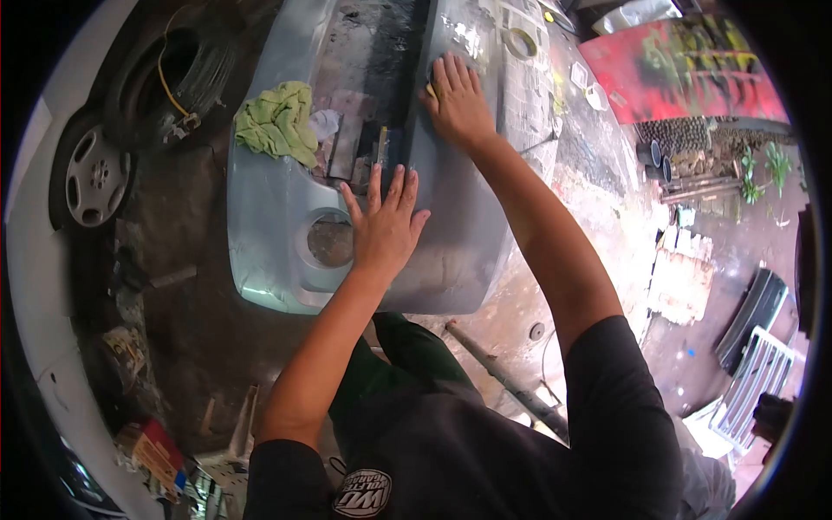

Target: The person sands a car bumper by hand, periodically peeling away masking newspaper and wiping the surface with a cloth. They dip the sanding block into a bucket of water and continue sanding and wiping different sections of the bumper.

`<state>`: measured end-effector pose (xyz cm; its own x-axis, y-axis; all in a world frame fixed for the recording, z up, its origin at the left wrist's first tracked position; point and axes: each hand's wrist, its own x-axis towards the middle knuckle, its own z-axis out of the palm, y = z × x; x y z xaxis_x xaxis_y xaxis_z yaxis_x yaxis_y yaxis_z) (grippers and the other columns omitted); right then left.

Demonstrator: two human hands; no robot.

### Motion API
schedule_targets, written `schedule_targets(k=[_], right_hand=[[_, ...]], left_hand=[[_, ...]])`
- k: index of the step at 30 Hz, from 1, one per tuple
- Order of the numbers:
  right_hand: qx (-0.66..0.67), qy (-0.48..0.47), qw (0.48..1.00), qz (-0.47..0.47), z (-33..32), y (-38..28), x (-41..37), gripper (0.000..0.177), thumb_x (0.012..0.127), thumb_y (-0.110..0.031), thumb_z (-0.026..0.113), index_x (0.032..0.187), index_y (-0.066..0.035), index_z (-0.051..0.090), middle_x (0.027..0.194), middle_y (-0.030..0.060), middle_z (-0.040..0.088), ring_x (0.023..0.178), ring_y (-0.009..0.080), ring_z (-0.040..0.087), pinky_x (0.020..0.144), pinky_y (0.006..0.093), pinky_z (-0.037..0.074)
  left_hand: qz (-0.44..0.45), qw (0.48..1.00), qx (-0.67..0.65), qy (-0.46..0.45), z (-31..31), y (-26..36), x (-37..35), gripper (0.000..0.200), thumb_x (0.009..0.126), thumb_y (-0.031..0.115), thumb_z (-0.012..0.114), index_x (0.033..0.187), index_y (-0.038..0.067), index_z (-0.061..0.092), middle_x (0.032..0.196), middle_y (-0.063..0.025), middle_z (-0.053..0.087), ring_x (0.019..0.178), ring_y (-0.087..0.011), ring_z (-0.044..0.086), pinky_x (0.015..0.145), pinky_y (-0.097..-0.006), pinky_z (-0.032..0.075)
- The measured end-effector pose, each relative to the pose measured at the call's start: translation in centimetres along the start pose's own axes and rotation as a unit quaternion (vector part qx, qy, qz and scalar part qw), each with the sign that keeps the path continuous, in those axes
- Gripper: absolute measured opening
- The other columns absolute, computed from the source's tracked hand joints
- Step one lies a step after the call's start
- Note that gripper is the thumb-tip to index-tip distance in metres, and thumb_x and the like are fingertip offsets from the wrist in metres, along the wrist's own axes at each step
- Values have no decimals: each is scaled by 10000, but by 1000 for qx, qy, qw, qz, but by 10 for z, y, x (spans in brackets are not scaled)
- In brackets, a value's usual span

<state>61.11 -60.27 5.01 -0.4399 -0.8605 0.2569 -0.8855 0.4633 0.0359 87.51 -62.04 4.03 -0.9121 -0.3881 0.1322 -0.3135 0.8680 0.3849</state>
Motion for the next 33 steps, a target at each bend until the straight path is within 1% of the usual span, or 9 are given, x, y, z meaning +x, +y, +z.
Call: schedule_targets(k=[8,11,16,17,20,23,26,29,33], right_hand=[[9,-146,971,-188,-58,-52,-111,681,1005,-398,549,1523,30,434,1636,230,342,1544,370,280,1262,510,208],[28,-218,939,-265,-77,-74,-141,698,1007,-424,536,1531,23,425,1650,209,331,1551,345,277,1267,503,199],[24,-297,861,-412,-81,-67,-136,744,986,-468,571,1559,-24,402,1680,175,291,1563,328,257,1283,492,155],[-12,-289,881,-373,-81,-57,-117,709,1044,-455,464,1595,-30,330,1685,167,280,1565,307,254,1281,481,170],[-63,-203,935,-284,-82,-26,-58,679,1038,-398,469,1577,-5,341,1671,190,291,1559,345,253,1277,466,195],[-55,-253,922,-289,-81,-65,-96,654,1023,-368,491,1546,12,394,1657,186,322,1551,339,271,1274,470,209],[25,-306,838,-451,-76,-92,-156,623,1010,-361,521,1504,14,459,1642,151,369,1539,269,315,1278,464,210],[48,-308,804,-506,-72,-69,-123,572,1013,-333,513,1483,-7,495,1624,142,403,1526,268,345,1278,457,215],[22,-296,808,-509,-91,-68,-90,514,1008,-315,529,1452,-57,552,1585,115,467,1500,263,391,1283,458,215]], left_hand=[[-69,997,-31,5,5,15,-41,723,948,415,672,1562,122,426,1665,-64,333,1547,-403,226,1228,-681,115],[-123,991,-44,9,5,18,-67,698,932,380,696,1518,81,460,1635,-130,346,1525,-417,256,1234,-657,147],[-214,962,-109,127,18,2,-89,676,883,348,752,1402,-3,500,1481,-233,444,1425,-408,383,1218,-641,216],[-225,954,-121,157,21,-1,-92,674,869,346,766,1377,-13,508,1430,-246,484,1395,-399,420,1213,-638,233],[-207,968,-109,88,19,-9,-94,680,865,378,773,1339,-28,504,1291,-251,589,1293,-390,528,1218,-616,233],[-220,965,-141,26,6,-20,-86,681,855,389,787,1321,-20,506,1162,-227,672,1193,-387,611,1224,-599,222],[-197,967,-157,-33,8,-33,-89,709,816,383,823,1314,-13,510,1108,-208,700,1141,-371,649,1225,-607,206],[-197,956,-156,-153,-23,-41,-82,794,790,389,839,1369,-36,502,1200,-232,681,1235,-379,605,1249,-570,162],[-183,956,-128,-188,-19,-50,-91,851,748,370,869,1411,-11,497,1159,-204,691,1212,-350,623,1258,-516,168]])
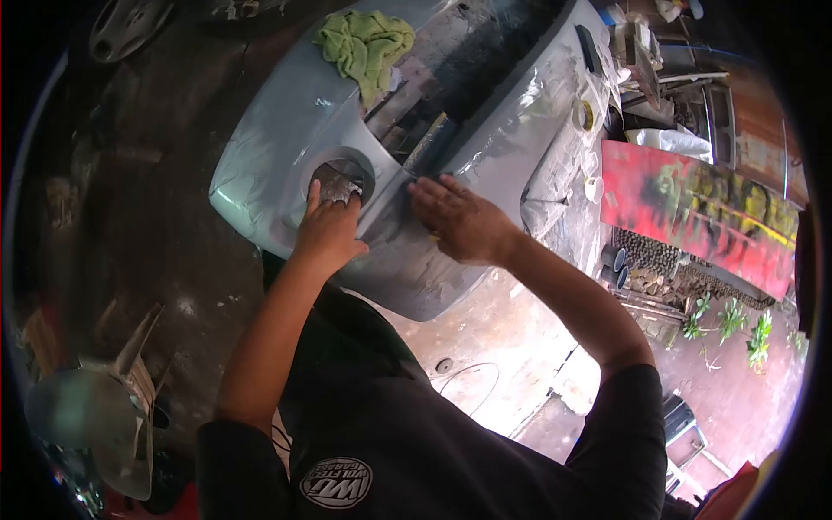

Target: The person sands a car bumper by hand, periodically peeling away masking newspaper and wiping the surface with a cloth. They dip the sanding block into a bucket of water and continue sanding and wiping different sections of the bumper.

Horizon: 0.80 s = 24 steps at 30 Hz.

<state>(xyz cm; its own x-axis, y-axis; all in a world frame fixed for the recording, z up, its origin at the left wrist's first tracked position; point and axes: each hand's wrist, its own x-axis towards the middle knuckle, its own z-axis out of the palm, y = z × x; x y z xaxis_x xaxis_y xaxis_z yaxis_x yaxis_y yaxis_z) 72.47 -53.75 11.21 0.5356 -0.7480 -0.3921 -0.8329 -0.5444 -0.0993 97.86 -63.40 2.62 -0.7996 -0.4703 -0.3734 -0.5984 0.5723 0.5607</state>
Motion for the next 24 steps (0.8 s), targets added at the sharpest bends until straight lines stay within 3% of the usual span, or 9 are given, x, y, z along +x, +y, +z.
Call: schedule_targets(k=[5,7,11,13,15,19,20,22,24], right_hand=[[55,-8,990,-128,24,-28,32,468,994,-295,549,1399,-68,604,1553,86,512,1482,248,419,1284,453,218],[92,-15,993,-66,13,-5,26,483,949,-236,585,1393,-48,606,1534,102,531,1495,242,406,1278,459,253],[-22,-25,999,10,-12,17,7,547,973,-296,543,1452,-33,544,1589,144,454,1501,283,389,1279,469,227],[-41,-24,999,-2,1,-9,10,600,985,-322,537,1495,-11,477,1618,212,382,1530,318,328,1278,463,222],[9,-52,998,-16,9,-27,14,633,982,-348,555,1507,-8,461,1615,203,392,1528,323,334,1278,447,222],[46,16,997,62,2,61,-14,614,1010,-337,551,1516,-5,448,1610,188,402,1524,337,334,1278,432,239],[-32,5,992,123,-7,90,-20,606,1030,-313,536,1540,-10,414,1632,187,363,1544,315,297,1284,440,228],[-8,50,973,227,-10,131,-21,655,1029,-318,552,1566,7,364,1667,205,290,1565,340,241,1289,463,193],[10,137,940,312,25,110,-11,675,1029,-336,554,1560,33,357,1673,232,254,1565,374,224,1288,484,186]], left_hand=[[16,999,-10,46,16,-8,0,859,742,357,872,1438,23,496,1122,-183,696,1186,-332,634,1255,-478,203],[26,998,-20,57,17,-10,-3,853,742,356,872,1434,25,499,1115,-180,696,1183,-330,636,1254,-466,212],[27,997,-31,61,17,-10,-3,829,741,362,872,1410,25,518,1100,-178,695,1179,-331,637,1253,-455,219],[17,999,-31,41,15,-11,0,807,741,366,873,1389,25,533,1093,-176,694,1171,-331,638,1255,-454,217],[15,998,-39,44,15,-11,0,787,741,369,874,1368,24,546,1088,-176,693,1165,-330,639,1257,-454,216],[37,994,-37,100,23,-15,-3,772,724,372,886,1342,32,573,1028,-148,704,1102,-301,661,1258,-444,227],[39,991,-33,120,26,-14,-3,773,715,372,892,1338,37,582,999,-133,710,1071,-287,673,1258,-439,234],[33,994,-43,96,22,-12,-4,774,738,374,878,1351,21,565,1046,-164,700,1128,-312,650,1258,-447,222],[35,996,-40,74,17,-12,-3,781,752,381,869,1363,9,556,1065,-179,696,1150,-322,639,1257,-450,218]])
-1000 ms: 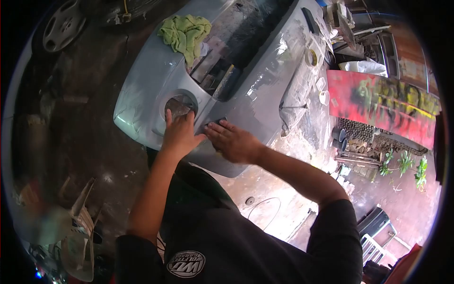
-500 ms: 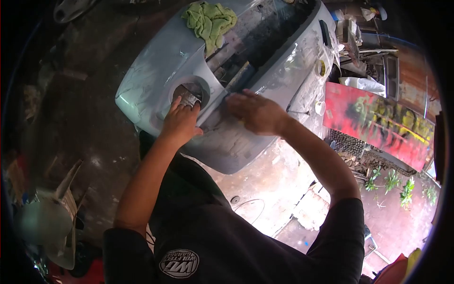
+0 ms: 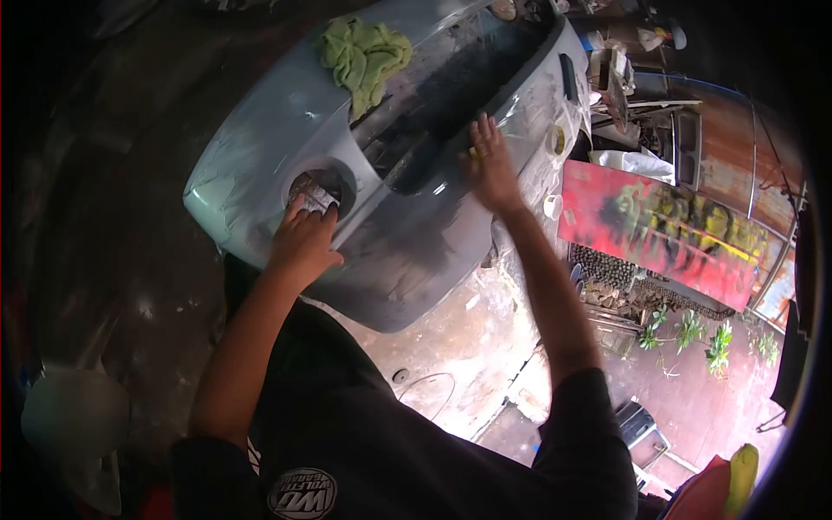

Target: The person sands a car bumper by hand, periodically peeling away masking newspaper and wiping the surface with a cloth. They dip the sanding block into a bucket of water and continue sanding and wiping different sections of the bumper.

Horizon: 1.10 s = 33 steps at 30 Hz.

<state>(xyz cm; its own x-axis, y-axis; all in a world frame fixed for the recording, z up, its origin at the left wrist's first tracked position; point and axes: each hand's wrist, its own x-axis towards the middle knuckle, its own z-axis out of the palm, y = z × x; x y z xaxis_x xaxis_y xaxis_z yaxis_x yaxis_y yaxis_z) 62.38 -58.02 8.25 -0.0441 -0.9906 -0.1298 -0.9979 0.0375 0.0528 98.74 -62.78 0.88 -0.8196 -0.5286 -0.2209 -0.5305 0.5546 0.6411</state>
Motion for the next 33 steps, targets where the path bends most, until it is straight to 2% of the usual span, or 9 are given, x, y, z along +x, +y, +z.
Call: schedule_targets(k=[5,12,16,20,21,23,24,27,33], right_hand=[[-17,-60,998,-26,9,-97,-34,718,1034,-377,545,1551,78,342,1681,274,178,1560,427,197,1284,519,165],[-97,127,984,75,18,62,102,619,1083,-377,432,1467,109,434,1601,332,320,1512,460,274,1256,532,206],[-7,177,975,133,36,4,59,671,1058,-389,490,1499,105,385,1620,343,268,1532,484,228,1270,534,184],[-4,-23,999,39,16,-65,-7,786,984,-352,609,1574,61,295,1681,299,146,1565,443,169,1280,535,149],[-3,-66,998,19,11,-56,-11,785,981,-347,611,1577,56,297,1687,291,133,1566,438,170,1279,537,152],[0,132,991,25,40,39,33,685,1028,-355,552,1543,62,379,1652,300,246,1559,435,188,1275,499,169],[60,140,985,74,20,65,62,655,1056,-363,508,1529,74,387,1627,308,295,1546,435,223,1265,494,195],[-96,137,982,86,49,154,111,635,1082,-386,443,1501,89,406,1623,319,289,1521,460,269,1236,537,252],[31,109,989,98,26,-28,-9,756,1032,-361,544,1571,91,266,1658,318,207,1559,468,169,1277,539,158]], left_hand=[[-9,1000,-3,3,-4,3,2,799,768,412,853,1376,-14,557,1044,-177,699,1129,-315,642,1251,-445,230],[0,1000,10,18,0,5,2,786,784,427,836,1366,-31,571,1032,-167,696,1094,-295,644,1239,-436,252],[-3,1000,4,20,-2,4,4,782,776,426,841,1350,-34,576,1021,-154,693,1079,-285,644,1231,-429,262],[-4,1000,-10,3,0,1,5,768,774,425,841,1333,-31,578,1019,-143,690,1078,-280,643,1225,-426,269],[-3,1000,-5,14,-1,-1,6,769,776,427,839,1335,-31,575,1022,-143,690,1078,-280,643,1224,-428,269],[7,1000,7,20,0,2,4,769,781,429,836,1339,-29,569,1029,-142,689,1078,-280,643,1222,-432,270],[8,1000,12,19,3,3,2,771,784,431,834,1343,-28,566,1030,-142,688,1081,-280,642,1221,-434,270],[5,1000,19,16,3,3,3,777,790,436,829,1353,-26,558,1037,-142,686,1090,-282,639,1221,-438,268],[5,1000,5,10,-2,2,4,783,796,435,826,1357,-36,549,1055,-155,683,1120,-291,634,1226,-443,260]])
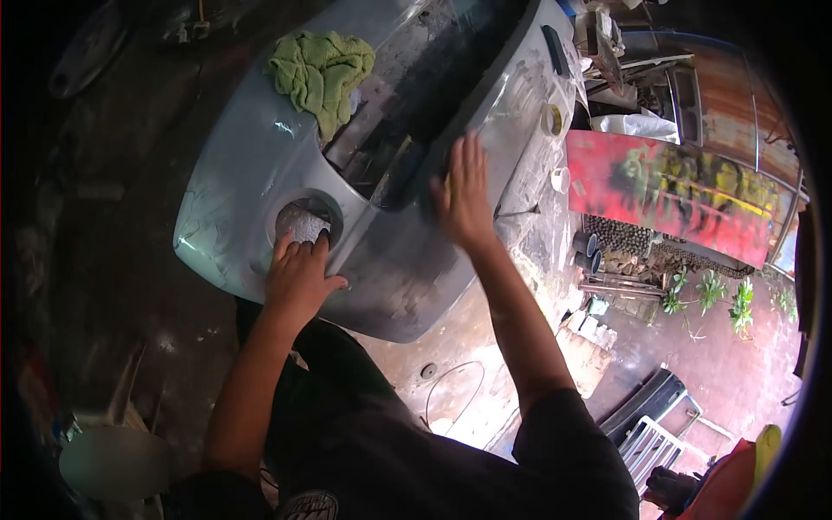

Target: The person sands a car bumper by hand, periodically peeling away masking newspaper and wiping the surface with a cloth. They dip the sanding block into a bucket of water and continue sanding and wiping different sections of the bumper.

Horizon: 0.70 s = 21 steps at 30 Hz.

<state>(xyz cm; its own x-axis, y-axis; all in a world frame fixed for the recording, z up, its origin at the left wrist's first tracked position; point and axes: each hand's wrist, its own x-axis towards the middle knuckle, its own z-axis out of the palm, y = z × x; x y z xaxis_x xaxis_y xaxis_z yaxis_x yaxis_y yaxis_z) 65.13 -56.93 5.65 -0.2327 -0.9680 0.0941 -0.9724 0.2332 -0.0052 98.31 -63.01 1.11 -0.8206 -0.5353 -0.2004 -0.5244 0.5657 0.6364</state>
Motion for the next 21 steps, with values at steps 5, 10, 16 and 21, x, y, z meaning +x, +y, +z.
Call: schedule_targets(k=[5,10,16,21], right_hand=[[21,25,998,62,7,75,81,773,1065,-488,438,1571,77,290,1660,306,216,1554,460,185,1281,493,159],[5,65,993,96,26,132,141,769,1074,-510,414,1549,89,322,1637,325,256,1549,450,205,1268,509,186],[14,-17,1000,22,-7,8,-18,759,1060,-442,490,1588,57,270,1647,311,247,1560,438,192,1276,520,158],[-21,37,998,37,21,141,123,685,1068,-459,450,1479,86,388,1584,336,332,1495,481,289,1244,518,239]], left_hand=[[10,1000,-1,15,4,0,-1,793,781,411,845,1358,-43,545,1052,-173,681,1112,-299,636,1222,-453,272],[-18,999,-7,-35,-6,7,2,796,773,400,854,1356,-44,545,1071,-186,683,1124,-303,634,1225,-463,269],[2,1000,-2,-6,-2,3,1,793,781,418,845,1352,-42,543,1063,-189,690,1118,-303,638,1225,-463,267],[-12,1000,8,-22,0,4,3,790,785,440,836,1342,-36,540,1064,-183,690,1134,-300,634,1230,-460,252]])
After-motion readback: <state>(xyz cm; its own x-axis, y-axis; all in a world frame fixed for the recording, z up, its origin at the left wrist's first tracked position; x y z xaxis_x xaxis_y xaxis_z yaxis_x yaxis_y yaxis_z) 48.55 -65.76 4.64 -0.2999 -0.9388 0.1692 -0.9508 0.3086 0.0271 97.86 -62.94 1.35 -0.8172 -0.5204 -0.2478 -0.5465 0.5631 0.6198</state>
